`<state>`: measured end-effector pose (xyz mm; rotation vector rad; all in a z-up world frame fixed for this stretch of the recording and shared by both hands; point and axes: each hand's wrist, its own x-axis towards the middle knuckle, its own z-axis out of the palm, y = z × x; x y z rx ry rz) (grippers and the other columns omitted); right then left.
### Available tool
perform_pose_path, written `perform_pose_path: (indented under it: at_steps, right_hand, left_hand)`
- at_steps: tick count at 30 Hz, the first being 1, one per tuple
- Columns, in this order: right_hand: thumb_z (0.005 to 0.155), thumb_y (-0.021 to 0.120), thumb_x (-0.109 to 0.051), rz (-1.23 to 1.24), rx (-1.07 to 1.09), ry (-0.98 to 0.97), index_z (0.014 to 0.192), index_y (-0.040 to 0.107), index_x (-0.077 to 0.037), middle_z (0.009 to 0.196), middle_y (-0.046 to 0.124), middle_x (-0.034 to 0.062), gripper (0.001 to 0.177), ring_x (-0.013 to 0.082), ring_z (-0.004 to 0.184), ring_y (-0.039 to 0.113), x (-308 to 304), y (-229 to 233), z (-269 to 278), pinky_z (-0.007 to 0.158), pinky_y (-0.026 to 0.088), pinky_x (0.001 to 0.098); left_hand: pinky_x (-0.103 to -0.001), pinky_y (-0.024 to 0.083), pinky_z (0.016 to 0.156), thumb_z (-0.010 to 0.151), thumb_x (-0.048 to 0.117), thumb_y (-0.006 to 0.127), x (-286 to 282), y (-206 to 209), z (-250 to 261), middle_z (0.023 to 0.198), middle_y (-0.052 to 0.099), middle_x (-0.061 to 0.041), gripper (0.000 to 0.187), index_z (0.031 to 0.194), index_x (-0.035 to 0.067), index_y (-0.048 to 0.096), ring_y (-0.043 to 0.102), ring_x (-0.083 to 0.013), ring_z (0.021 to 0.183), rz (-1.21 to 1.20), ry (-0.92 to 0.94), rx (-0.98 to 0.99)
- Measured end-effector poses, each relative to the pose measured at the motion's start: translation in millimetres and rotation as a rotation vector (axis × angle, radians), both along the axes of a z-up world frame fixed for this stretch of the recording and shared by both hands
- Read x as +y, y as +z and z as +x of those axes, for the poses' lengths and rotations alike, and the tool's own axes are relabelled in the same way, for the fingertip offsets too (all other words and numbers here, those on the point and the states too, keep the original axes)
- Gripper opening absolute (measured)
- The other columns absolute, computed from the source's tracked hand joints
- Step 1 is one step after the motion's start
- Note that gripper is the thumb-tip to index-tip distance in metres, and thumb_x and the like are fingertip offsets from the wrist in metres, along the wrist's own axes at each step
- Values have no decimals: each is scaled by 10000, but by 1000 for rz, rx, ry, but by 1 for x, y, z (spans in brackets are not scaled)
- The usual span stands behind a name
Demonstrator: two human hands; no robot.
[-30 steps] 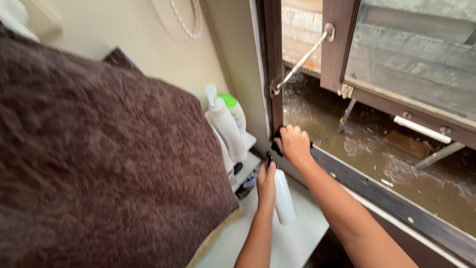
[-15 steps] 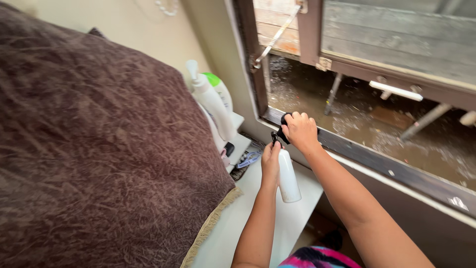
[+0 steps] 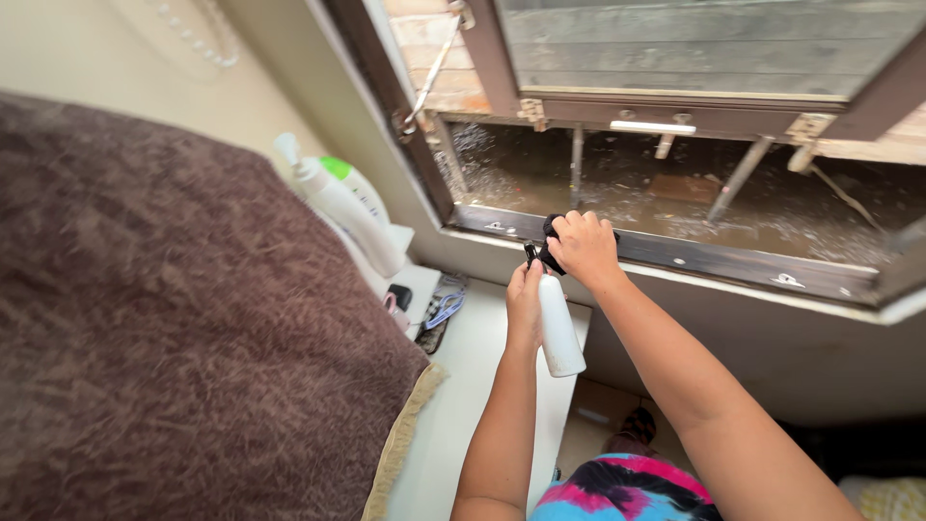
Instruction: The person cleans a window and its frame using a spray bottle and a dark cloth. They repeatedly spray the glass and wipe it down, then move to the window sill and frame, scrubbing the tracks and edges with the cloth.
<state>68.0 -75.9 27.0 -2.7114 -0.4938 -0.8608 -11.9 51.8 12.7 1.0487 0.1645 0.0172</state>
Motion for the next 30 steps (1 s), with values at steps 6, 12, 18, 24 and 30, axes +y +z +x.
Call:
perform_pose_path:
  at_steps: [6,12,18,24,30]
  right_hand:
    - [828,713,-322,81,-60,-25,994,664,-130,982,638,23,259,274,938,604,-46,-7,-24,771,441,464]
    - [857,692,-343,61,-56,-161,912,666,-146,944,648,26,206,278,942,612,-100,-8,-44,788,429,482]
    - [866,699,-325,22,-96,-325,866,662,-141,912,638,27,188,271,920,607,-189,-3,-87,816,429,480]
    - [872,707,-238,-71,-225,-473,869,643,-126,926,614,40,129,276,944,593,-256,-9,-117,837,432,445]
    - [851,703,-242,-56,-212,-513,866,634,-115,917,611,50,146,272,915,586,-265,-9,-121,843,441,441]
  left_hand:
    - [-338,579,575,1022,328,588,-40,-4,-10,909,623,-40,343,1179,23,591,613,-123,659,-5,-109,2]
    - [-344,592,584,993,332,604,-72,0,-18,915,628,-30,344,1161,32,598,623,-121,672,81,-177,44]
    - [-351,588,577,1006,344,626,-118,5,-20,831,600,-59,372,1115,-11,617,617,-149,635,94,-281,32]
    - [-342,546,535,968,353,645,-179,15,-19,757,603,-63,330,1073,40,622,621,-167,587,84,-424,68]
    - [-345,561,555,995,344,677,-222,9,-16,749,613,-55,357,974,-10,636,606,-144,588,211,-537,71]
